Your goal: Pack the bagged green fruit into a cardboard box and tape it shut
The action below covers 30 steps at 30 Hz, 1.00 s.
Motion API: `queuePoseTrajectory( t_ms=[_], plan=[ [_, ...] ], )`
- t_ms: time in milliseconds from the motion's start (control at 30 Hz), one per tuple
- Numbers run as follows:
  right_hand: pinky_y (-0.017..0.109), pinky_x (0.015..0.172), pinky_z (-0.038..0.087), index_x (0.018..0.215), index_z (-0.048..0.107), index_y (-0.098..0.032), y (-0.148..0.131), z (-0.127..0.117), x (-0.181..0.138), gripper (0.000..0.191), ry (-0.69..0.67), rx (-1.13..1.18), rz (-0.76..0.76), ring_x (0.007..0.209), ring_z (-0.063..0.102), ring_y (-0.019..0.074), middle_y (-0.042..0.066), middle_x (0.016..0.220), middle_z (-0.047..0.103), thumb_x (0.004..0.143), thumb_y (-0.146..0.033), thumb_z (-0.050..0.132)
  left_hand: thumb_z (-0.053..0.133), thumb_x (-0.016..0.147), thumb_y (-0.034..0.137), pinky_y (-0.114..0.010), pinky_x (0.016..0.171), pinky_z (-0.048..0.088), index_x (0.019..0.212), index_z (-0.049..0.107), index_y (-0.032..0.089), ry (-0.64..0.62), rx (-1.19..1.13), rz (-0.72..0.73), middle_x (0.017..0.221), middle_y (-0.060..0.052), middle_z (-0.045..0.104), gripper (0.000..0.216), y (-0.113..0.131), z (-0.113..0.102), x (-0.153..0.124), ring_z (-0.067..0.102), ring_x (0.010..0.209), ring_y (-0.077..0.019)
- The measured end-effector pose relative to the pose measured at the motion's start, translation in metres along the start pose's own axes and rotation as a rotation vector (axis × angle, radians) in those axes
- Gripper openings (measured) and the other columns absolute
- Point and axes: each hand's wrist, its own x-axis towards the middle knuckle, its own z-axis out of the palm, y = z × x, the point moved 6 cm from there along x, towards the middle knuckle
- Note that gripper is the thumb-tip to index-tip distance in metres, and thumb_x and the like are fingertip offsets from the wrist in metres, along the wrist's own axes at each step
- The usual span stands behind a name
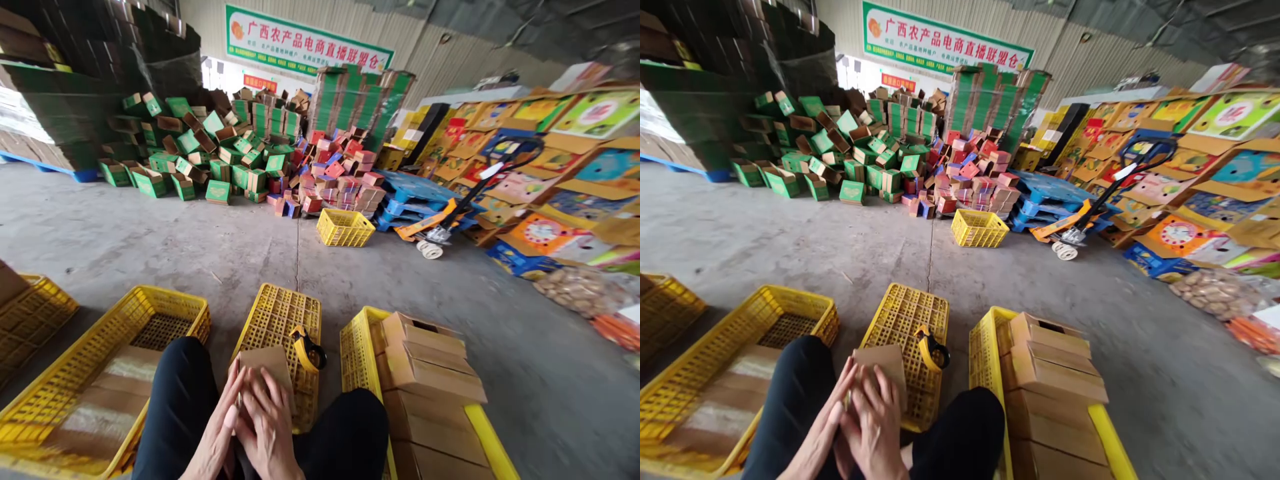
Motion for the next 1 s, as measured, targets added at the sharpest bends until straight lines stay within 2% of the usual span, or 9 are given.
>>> queuePoseTrajectory(
  t_ms=[133, 300, 467, 533, 633, 667, 767, 867, 1000],
  plan=[
    [0.047, 0.112, 0.049, 0.147, 0.06, -0.03, -0.015, 0.013, -0.002, 0.045, 0.067, 0.083, -0.001, 0.134, 0.063, 0.0291, 0.004, 0.14, 0.072, 0.104, -0.041, 0.06, 0.041, 0.107, 0.056, -0.048, 0.131, 0.022, 0.159, 0.048, 0.03, -0.014, 0.183, 0.077, 0.175, -0.003, 0.028, 0.059, 0.021, -0.022, -0.01, 0.03, 0.159, -0.0299],
    [0.051, 0.12, 0.042, 0.141, 0.065, -0.034, -0.027, 0.019, -0.013, 0.039, 0.007, 0.139, 0.042, 0.128, 0.067, 0.0278, 0.003, 0.134, 0.075, 0.103, -0.038, 0.063, 0.035, 0.108, 0.057, -0.047, 0.128, 0.032, 0.157, 0.052, 0.029, 0.014, 0.432, 0.12, 0.17, -0.005, 0.04, 0.059, 0.025, -0.043, -0.014, 0.04, 0.155, -0.0286],
    [0.068, 0.128, 0.023, 0.147, 0.06, -0.035, -0.027, 0.014, -0.037, 0.046, 0.009, 0.123, 0.052, 0.136, 0.062, 0.0333, 0.003, 0.138, 0.073, 0.101, -0.037, 0.065, 0.035, 0.11, 0.05, -0.051, 0.127, 0.037, 0.146, 0.064, 0.029, 0.046, 0.681, 0.223, 0.167, -0.003, 0.045, 0.051, 0.033, -0.05, -0.008, 0.035, 0.157, -0.029],
    [0.07, 0.126, 0.027, 0.148, 0.06, -0.034, -0.017, 0.011, -0.043, 0.046, 0.001, 0.094, 0.061, 0.143, 0.055, 0.0354, 0.002, 0.143, 0.07, 0.102, -0.031, 0.063, 0.037, 0.11, 0.049, -0.051, 0.126, 0.039, 0.141, 0.068, 0.028, 0.013, 0.756, 0.279, 0.167, -0.002, 0.044, 0.049, 0.037, -0.048, 0.0, 0.029, 0.16, -0.0293],
    [0.058, 0.119, 0.048, 0.151, 0.058, -0.029, 0.007, 0.002, -0.043, 0.048, -0.021, 0.11, 0.037, 0.154, 0.041, 0.0337, 0.003, 0.151, 0.063, 0.104, -0.019, 0.053, 0.041, 0.109, 0.047, -0.052, 0.127, 0.036, 0.14, 0.068, 0.026, -0.062, 0.837, 0.353, 0.167, -0.003, 0.045, 0.046, 0.044, -0.04, 0.008, 0.023, 0.162, -0.0291],
    [0.054, 0.117, 0.052, 0.152, 0.057, -0.028, 0.017, -0.002, -0.041, 0.049, -0.025, 0.127, 0.029, 0.155, 0.039, 0.0318, 0.002, 0.152, 0.062, 0.105, -0.016, 0.049, 0.042, 0.109, 0.046, -0.053, 0.128, 0.034, 0.141, 0.067, 0.026, -0.087, 0.859, 0.373, 0.167, -0.003, 0.045, 0.045, 0.046, -0.035, 0.009, 0.023, 0.162, -0.029],
    [0.046, 0.117, 0.054, 0.154, 0.054, -0.027, 0.045, -0.013, -0.037, 0.054, -0.014, 0.124, 0.041, 0.153, 0.043, 0.026, 0.003, 0.153, 0.061, 0.105, -0.009, 0.041, 0.041, 0.11, 0.043, -0.055, 0.129, 0.031, 0.151, 0.057, 0.026, -0.193, 0.905, 0.427, 0.166, -0.005, 0.045, 0.047, 0.05, -0.012, 0.007, 0.028, 0.16, -0.0285],
    [0.045, 0.117, 0.054, 0.158, 0.049, -0.024, 0.065, -0.021, -0.042, 0.054, 0.039, 0.069, 0.104, 0.15, 0.048, 0.0259, 0.007, 0.154, 0.06, 0.106, -0.01, 0.042, 0.044, 0.109, 0.048, -0.051, 0.127, 0.036, 0.163, 0.039, 0.023, -0.281, 0.904, 0.476, 0.168, -0.009, 0.042, 0.06, 0.053, 0.021, 0.001, 0.032, 0.159, -0.0288],
    [0.049, 0.115, 0.055, 0.164, 0.038, -0.024, 0.072, -0.021, -0.054, 0.057, 0.07, 0.013, 0.159, 0.148, 0.051, 0.0287, 0.01, 0.159, 0.054, 0.107, -0.02, 0.047, 0.045, 0.106, 0.058, -0.05, 0.126, 0.038, 0.167, 0.029, 0.017, -0.236, 0.891, 0.499, 0.169, -0.014, 0.038, 0.075, 0.054, 0.054, 0.006, 0.033, 0.158, -0.033]
  ],
)
